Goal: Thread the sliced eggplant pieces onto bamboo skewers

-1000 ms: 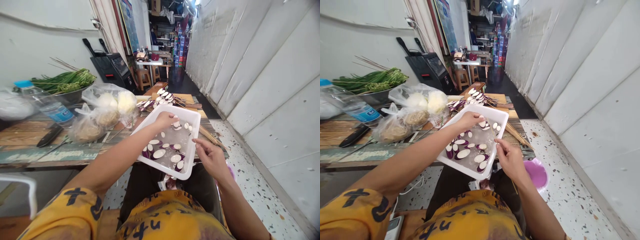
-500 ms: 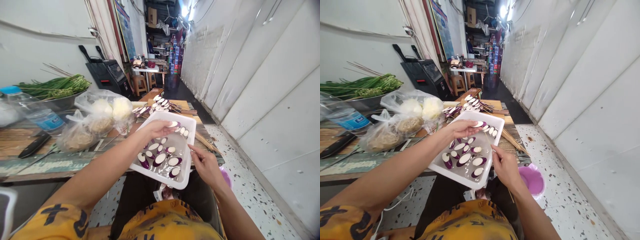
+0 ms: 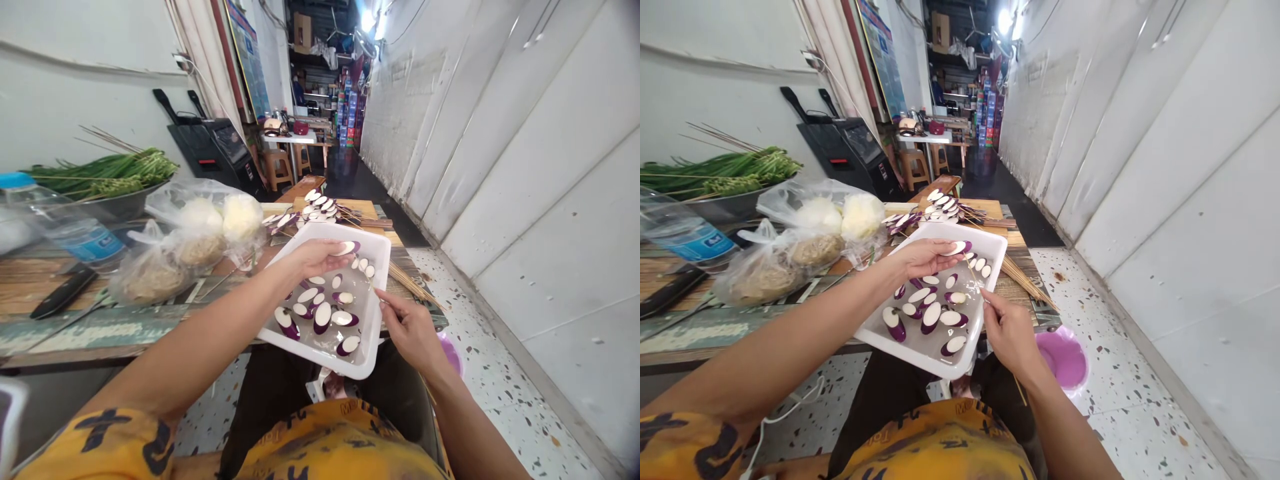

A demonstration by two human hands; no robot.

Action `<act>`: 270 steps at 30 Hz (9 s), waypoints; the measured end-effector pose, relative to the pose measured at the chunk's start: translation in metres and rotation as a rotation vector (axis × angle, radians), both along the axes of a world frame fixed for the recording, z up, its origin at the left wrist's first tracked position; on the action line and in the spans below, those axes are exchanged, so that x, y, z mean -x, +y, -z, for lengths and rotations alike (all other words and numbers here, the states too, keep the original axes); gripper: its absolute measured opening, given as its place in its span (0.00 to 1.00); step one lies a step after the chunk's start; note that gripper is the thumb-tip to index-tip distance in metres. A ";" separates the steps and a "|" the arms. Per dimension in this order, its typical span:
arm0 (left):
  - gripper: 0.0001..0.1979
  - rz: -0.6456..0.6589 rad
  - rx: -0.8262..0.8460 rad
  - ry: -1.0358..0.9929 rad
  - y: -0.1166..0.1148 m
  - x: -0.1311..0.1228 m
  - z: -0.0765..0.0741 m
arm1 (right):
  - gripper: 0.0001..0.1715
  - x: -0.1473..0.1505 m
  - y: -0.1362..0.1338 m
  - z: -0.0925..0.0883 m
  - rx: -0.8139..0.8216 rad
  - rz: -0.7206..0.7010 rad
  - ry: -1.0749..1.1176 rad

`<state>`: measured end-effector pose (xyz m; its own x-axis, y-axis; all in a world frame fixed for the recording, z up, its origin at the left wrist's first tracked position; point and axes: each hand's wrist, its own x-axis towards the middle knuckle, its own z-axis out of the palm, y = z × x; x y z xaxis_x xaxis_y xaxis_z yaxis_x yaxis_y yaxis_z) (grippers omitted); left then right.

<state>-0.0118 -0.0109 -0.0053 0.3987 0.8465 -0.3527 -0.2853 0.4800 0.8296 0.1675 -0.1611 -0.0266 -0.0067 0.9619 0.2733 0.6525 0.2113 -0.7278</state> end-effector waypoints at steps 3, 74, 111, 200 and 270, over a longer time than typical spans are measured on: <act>0.02 0.011 -0.009 0.014 -0.001 -0.001 0.003 | 0.21 0.001 -0.001 0.001 -0.004 -0.002 0.001; 0.11 0.018 -0.380 0.590 -0.009 -0.008 0.015 | 0.15 -0.009 0.011 -0.005 -0.118 0.067 0.062; 0.05 -0.288 -0.146 -0.058 -0.008 -0.003 -0.006 | 0.15 -0.007 -0.008 -0.015 -0.068 -0.049 -0.160; 0.04 -0.266 -0.013 -0.143 -0.011 -0.002 -0.007 | 0.16 -0.002 -0.013 -0.018 -0.035 -0.044 -0.181; 0.08 -0.257 -0.223 -0.078 -0.024 -0.007 -0.004 | 0.18 0.021 0.034 -0.008 -0.255 0.130 -0.436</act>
